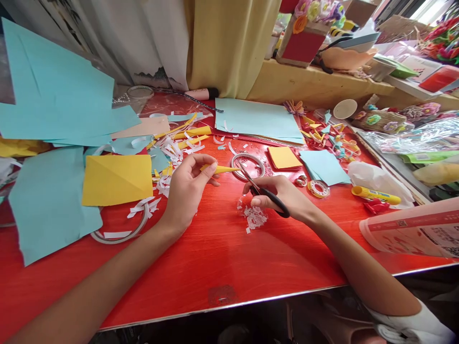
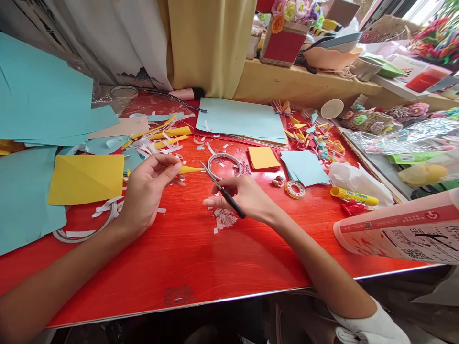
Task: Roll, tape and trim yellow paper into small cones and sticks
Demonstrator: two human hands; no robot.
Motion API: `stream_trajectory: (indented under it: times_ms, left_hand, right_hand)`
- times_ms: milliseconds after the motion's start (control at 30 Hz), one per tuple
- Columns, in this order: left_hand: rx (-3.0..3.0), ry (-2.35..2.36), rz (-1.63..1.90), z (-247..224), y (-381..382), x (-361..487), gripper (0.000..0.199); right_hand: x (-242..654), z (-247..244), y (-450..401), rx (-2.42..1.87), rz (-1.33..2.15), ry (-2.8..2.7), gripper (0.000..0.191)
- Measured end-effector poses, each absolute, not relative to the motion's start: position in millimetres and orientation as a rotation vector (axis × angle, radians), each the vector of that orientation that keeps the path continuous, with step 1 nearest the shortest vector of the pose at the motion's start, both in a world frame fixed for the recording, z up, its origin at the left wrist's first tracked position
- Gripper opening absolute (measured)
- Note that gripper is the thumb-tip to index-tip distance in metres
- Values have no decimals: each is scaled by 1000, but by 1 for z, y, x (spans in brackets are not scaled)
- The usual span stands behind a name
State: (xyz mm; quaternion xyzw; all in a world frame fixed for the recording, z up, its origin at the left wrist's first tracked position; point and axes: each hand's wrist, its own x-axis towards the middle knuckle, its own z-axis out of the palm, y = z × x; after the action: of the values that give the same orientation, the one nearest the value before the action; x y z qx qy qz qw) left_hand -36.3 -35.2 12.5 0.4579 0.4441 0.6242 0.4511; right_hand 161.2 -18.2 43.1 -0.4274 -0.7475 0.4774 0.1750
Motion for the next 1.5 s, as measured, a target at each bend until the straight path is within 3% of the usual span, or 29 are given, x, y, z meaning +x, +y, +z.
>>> stream_trajectory:
  times_ms: [1500]
  left_hand:
    - [1419, 1097, 1490, 11, -22, -53, 7]
  right_hand:
    - [161, 42, -25, -1237, 1469, -2213, 42]
